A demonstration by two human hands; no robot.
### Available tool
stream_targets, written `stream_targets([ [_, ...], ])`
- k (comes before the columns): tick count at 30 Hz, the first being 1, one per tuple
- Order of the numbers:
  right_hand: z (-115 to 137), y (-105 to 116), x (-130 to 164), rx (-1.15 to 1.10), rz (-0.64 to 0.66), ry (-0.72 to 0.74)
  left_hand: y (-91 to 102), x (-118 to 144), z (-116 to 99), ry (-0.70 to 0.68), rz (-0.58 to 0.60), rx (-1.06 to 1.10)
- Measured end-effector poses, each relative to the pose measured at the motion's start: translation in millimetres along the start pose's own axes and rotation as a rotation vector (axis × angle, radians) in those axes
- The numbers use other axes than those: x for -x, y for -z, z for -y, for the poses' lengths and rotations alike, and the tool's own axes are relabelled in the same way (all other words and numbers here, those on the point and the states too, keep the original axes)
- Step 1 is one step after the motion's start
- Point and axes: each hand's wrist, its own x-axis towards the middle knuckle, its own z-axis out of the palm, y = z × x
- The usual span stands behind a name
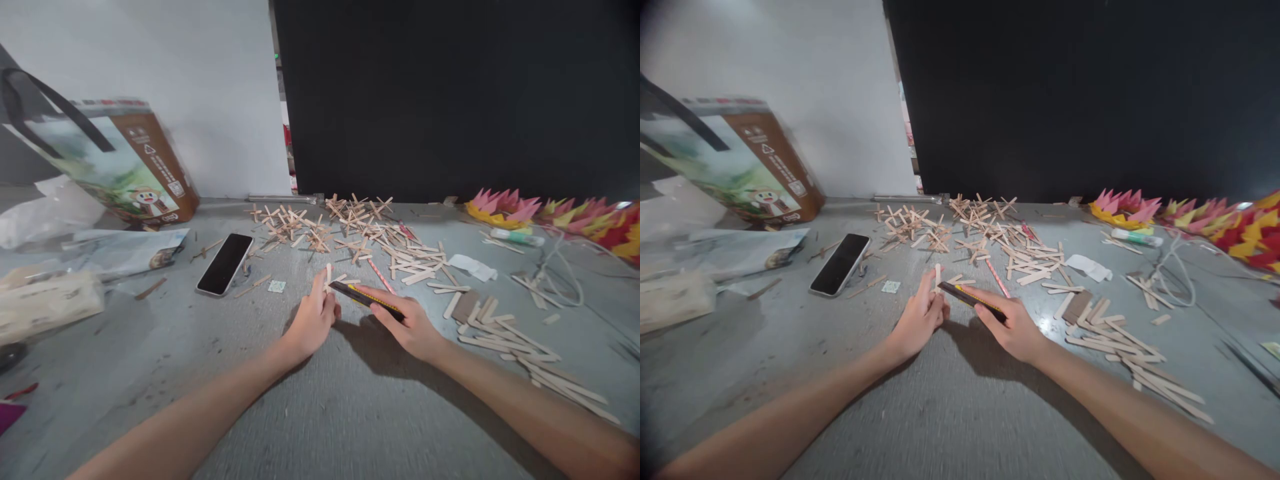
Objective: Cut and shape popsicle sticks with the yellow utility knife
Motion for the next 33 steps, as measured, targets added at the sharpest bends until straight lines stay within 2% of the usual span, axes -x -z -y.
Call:
stream_targets([
  [14,0.8,-5.9,8.2,0.153,-0.040,0.026,-1.1,0.4,-1.1,-0.015,0.038,0.001],
  [24,28.7,-18.6,10.7,-0.023,-0.078,-0.193,-3.0,0.2,1.3,0.011,0.031,0.075],
  [33,31.1,-30.3,16.5,-0.129,-0.087,-0.294,-4.3,0.1,6.2,0.027,0.017,0.144],
])
